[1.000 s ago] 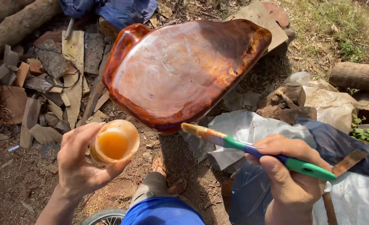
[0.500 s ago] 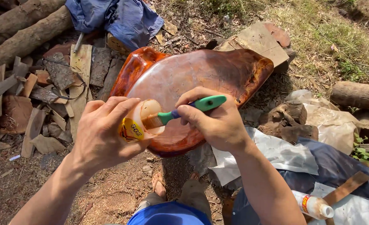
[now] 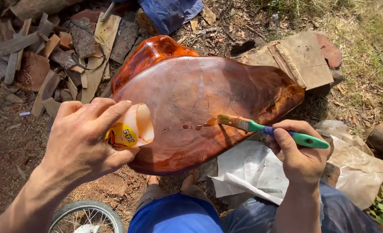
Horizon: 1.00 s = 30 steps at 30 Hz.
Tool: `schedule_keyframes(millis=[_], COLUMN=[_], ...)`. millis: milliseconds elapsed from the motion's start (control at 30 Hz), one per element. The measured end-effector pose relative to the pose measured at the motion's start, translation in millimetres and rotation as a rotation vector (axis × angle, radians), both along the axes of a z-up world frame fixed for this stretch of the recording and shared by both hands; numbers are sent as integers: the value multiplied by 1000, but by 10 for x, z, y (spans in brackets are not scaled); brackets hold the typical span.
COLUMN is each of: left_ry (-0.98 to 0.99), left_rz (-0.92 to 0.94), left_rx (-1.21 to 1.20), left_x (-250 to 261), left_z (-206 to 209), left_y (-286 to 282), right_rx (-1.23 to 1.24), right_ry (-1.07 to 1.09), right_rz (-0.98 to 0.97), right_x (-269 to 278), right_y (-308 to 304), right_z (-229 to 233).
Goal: Applying a liquid finish to a large carved wooden piece using a paintbrush
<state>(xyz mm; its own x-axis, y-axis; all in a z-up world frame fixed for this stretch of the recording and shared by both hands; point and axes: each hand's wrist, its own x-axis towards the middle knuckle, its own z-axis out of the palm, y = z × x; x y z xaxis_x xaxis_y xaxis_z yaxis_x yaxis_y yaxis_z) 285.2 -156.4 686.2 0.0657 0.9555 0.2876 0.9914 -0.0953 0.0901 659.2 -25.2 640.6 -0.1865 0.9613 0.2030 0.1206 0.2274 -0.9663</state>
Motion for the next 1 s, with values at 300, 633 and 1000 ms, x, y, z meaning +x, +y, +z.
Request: schedule_keyframes(millis=[300, 633, 1000], left_ry=[-9, -570, -1027], left_rz=[83, 180, 449], left_rx=[54, 286, 275], left_x=[282, 59, -337], left_z=[86, -67, -423], left_y=[17, -397, -871], right_rx=[88, -44, 519], right_ry=[-3, -63, -530], right_rz=[-28, 321, 161], right_x=[142, -442, -506], right_y=[113, -247, -161], right_z=[75, -91, 120])
